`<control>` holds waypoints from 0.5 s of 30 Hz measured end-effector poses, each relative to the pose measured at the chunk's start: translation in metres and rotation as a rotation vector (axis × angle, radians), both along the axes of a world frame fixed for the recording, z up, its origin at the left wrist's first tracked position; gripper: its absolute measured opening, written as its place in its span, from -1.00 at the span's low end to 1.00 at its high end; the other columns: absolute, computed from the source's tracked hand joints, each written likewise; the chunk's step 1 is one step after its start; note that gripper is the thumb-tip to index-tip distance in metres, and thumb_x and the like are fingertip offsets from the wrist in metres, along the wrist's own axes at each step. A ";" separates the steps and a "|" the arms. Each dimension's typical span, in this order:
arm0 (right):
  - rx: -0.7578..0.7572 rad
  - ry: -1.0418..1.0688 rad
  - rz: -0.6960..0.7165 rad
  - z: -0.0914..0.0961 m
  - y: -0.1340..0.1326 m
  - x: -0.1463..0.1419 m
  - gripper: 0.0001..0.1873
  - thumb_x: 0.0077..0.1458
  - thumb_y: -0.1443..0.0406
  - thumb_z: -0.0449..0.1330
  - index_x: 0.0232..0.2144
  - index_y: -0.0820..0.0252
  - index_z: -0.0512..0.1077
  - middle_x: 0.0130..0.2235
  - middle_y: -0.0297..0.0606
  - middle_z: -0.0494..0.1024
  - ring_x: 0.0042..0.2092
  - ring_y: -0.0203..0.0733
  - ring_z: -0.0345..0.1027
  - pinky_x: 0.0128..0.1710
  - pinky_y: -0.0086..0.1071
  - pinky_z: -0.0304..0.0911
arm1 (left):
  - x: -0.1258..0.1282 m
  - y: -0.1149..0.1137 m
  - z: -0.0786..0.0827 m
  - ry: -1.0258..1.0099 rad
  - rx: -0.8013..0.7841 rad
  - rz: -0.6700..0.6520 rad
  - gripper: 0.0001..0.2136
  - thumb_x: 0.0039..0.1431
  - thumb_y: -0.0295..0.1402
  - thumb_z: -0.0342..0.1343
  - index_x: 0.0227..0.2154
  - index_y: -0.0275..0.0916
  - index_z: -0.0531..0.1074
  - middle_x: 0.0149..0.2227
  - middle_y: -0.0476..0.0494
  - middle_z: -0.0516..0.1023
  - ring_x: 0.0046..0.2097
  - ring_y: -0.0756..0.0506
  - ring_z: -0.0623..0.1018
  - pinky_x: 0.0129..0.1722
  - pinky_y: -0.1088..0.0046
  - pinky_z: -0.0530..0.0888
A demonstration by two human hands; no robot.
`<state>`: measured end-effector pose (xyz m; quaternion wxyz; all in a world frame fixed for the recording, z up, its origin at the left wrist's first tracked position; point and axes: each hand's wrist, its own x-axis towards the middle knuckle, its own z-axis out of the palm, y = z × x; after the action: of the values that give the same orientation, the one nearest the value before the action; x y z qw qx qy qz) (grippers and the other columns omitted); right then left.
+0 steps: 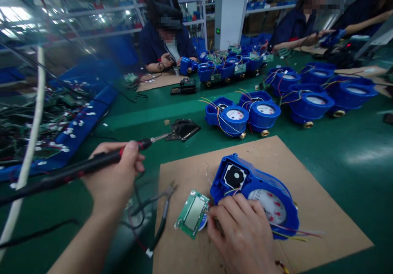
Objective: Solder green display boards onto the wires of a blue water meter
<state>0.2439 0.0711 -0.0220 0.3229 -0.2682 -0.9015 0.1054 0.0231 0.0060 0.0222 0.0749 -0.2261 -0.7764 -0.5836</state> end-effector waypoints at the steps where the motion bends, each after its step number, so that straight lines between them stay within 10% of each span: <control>1: 0.010 0.017 -0.002 0.000 0.000 0.000 -0.72 0.10 0.34 -0.01 -0.63 0.16 0.29 -0.56 -0.36 0.33 -0.43 -0.21 0.10 -0.40 -0.29 -0.18 | -0.010 0.014 -0.002 0.009 0.023 -0.015 -0.78 0.02 -0.22 0.16 -0.42 -0.26 0.32 -0.56 0.01 0.43 -0.62 0.00 0.41 -0.69 0.54 0.31; 9: -0.011 -0.007 0.015 0.001 0.000 0.000 -0.76 0.08 0.34 0.04 -0.62 0.16 0.30 -0.55 -0.36 0.33 -0.42 -0.21 0.10 -0.40 -0.28 -0.19 | -0.062 0.102 -0.039 -0.279 -0.055 -0.128 -0.80 0.09 -0.32 0.11 -0.52 -0.37 0.32 -0.64 0.06 0.32 -0.68 0.09 0.29 -0.75 0.63 0.20; 15: -0.012 -0.047 0.019 0.001 0.000 0.003 -0.79 0.06 0.34 0.06 -0.60 0.14 0.30 -0.54 -0.37 0.33 -0.41 -0.19 0.10 -0.40 -0.27 -0.19 | -0.041 0.093 -0.040 -0.596 -0.176 -0.398 -0.70 0.18 -0.15 -0.04 -0.36 -0.35 0.27 -0.53 -0.03 0.38 -0.61 0.07 0.33 -0.68 0.60 0.25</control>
<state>0.2465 0.0711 -0.0213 0.2991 -0.2637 -0.9107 0.1074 -0.0178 0.0991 -0.0176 -0.2893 -0.1982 -0.7522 -0.5578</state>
